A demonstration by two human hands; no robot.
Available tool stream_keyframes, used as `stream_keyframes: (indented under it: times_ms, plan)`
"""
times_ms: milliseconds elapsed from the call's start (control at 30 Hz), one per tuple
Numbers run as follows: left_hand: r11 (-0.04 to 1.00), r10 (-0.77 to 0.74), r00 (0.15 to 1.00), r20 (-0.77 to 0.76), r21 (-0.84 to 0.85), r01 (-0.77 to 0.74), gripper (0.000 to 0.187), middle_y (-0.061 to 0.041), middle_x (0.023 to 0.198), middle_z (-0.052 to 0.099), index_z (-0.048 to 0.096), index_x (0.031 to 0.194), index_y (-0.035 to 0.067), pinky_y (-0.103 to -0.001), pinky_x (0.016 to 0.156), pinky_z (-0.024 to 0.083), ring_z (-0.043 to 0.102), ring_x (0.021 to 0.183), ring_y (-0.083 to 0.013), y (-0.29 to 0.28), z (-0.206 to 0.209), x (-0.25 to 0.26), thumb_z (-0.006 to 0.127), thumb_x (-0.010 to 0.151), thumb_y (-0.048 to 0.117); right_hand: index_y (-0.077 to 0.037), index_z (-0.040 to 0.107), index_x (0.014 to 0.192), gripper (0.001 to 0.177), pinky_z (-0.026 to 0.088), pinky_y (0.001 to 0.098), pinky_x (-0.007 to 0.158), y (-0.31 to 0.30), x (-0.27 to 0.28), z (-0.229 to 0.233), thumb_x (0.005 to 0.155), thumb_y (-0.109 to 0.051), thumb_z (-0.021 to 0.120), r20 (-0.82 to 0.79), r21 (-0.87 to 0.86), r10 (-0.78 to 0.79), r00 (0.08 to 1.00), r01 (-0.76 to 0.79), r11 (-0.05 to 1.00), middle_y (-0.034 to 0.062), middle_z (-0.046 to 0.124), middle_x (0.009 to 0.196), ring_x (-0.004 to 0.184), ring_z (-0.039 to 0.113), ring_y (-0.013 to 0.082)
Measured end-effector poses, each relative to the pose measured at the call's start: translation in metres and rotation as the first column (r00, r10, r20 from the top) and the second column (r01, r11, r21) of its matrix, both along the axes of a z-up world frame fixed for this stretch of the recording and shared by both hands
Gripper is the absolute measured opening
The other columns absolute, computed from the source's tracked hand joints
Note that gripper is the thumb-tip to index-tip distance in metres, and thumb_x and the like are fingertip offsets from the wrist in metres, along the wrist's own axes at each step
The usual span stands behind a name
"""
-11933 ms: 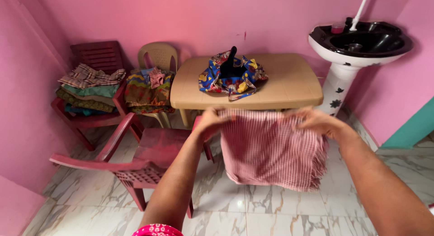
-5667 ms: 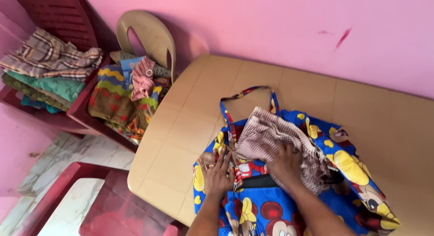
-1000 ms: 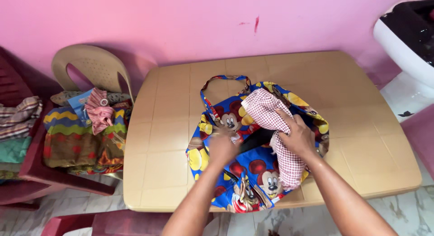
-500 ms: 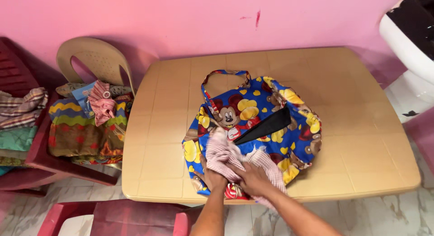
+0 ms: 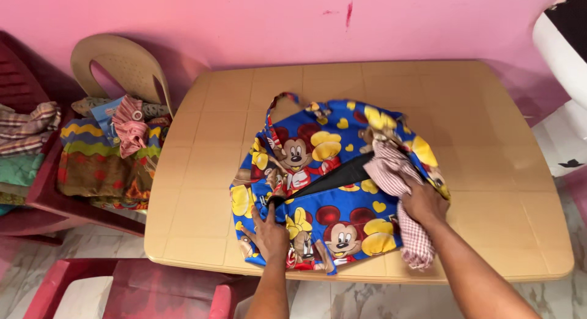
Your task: The person wipes the exterior of a blue patterned bag with a checkered cloth. They repeatedly turn the bag over and wipe different sides, including the top, bottom, and sides, on a beige table.
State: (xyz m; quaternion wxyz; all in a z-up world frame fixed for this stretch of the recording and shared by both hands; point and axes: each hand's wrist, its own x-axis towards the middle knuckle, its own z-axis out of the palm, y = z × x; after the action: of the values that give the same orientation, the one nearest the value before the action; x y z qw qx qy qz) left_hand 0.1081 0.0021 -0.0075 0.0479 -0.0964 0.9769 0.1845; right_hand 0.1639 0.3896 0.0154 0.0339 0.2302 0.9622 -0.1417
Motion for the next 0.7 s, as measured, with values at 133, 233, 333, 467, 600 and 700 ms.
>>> stream_keyframes:
  times_ms: [133, 233, 333, 467, 600, 700]
  plan:
    - [0.999, 0.012, 0.999, 0.032, -0.043, -0.011, 0.074, -0.016, 0.165, 0.026, 0.048, 0.151, 0.034, -0.062, 0.125, 0.005, 0.056, 0.132, -0.0285, 0.001, -0.016, -0.002, 0.060, 0.081, 0.013, -0.009, 0.077, 0.107, 0.030, 0.057, 0.0483, 0.087, -0.113, -0.017, -0.004, 0.092, -0.030, 0.062, 0.065, -0.164, 0.140, 0.988, -0.128, 0.978, 0.0184, 0.074, 0.100, 0.093, 0.073, 0.0338]
    - [0.999, -0.030, 0.995, -0.091, -0.014, 0.028, 0.071, -0.014, 0.161, 0.030, 0.047, 0.150, 0.029, -0.064, 0.123, 0.004, 0.055, 0.134, -0.0296, -0.004, -0.041, -0.001, 0.063, 0.081, 0.021, -0.008, 0.060, 0.138, 0.070, 0.055, 0.0507, 0.083, -0.229, 0.008, -0.008, 0.071, -0.024, 0.074, -0.263, -0.176, 0.666, 0.699, -0.713, 0.679, 0.0353, 0.058, 0.133, 0.101, 0.067, 0.0441]
    - [0.995, -0.092, 0.945, -0.313, 0.015, 0.102, 0.068, -0.010, 0.154, 0.037, 0.048, 0.146, 0.022, -0.067, 0.120, 0.003, 0.052, 0.139, -0.0318, -0.012, -0.058, -0.001, 0.069, 0.082, 0.035, -0.025, 0.060, 0.147, 0.068, 0.055, 0.0489, 0.087, -0.242, 0.026, 0.000, 0.081, -0.020, 0.074, -0.244, -0.392, 0.571, 0.784, -0.619, 0.681, 0.0250, 0.064, 0.130, 0.116, 0.065, 0.0428]
    - [0.998, -0.018, 1.000, 0.014, -0.064, 0.019, 0.071, -0.018, 0.162, 0.028, 0.048, 0.150, 0.033, -0.064, 0.123, 0.006, 0.053, 0.134, -0.0300, -0.003, -0.031, 0.000, 0.057, 0.082, 0.013, -0.039, 0.062, 0.133, 0.066, 0.057, 0.0426, 0.082, -0.133, 0.009, 0.002, 0.075, -0.010, 0.073, -0.254, -0.034, 0.605, 0.754, -0.633, 0.774, 0.0164, 0.060, 0.136, 0.111, 0.064, 0.0327]
    - [0.998, 0.004, 1.000, 0.030, -0.055, -0.002, 0.072, -0.018, 0.162, 0.028, 0.048, 0.150, 0.033, -0.063, 0.124, 0.006, 0.055, 0.131, -0.0313, 0.005, 0.001, -0.001, 0.057, 0.082, 0.013, -0.035, 0.059, 0.146, 0.046, 0.052, 0.0464, 0.093, -0.060, -0.019, 0.033, 0.100, -0.030, 0.060, 0.010, -0.319, -0.035, 0.999, 0.036, 0.947, 0.0140, 0.071, 0.122, 0.108, 0.070, 0.0328]
    - [0.997, -0.005, 1.000, -0.014, -0.075, 0.004, 0.072, -0.018, 0.161, 0.029, 0.049, 0.149, 0.032, -0.064, 0.123, 0.006, 0.053, 0.134, -0.0310, 0.003, -0.009, -0.001, 0.057, 0.080, 0.012, -0.019, 0.057, 0.137, 0.047, 0.056, 0.0502, 0.090, -0.091, -0.031, 0.028, 0.093, -0.033, 0.063, 0.086, -0.066, -0.057, 0.995, 0.063, 0.996, 0.0198, 0.071, 0.117, 0.103, 0.071, 0.0364]
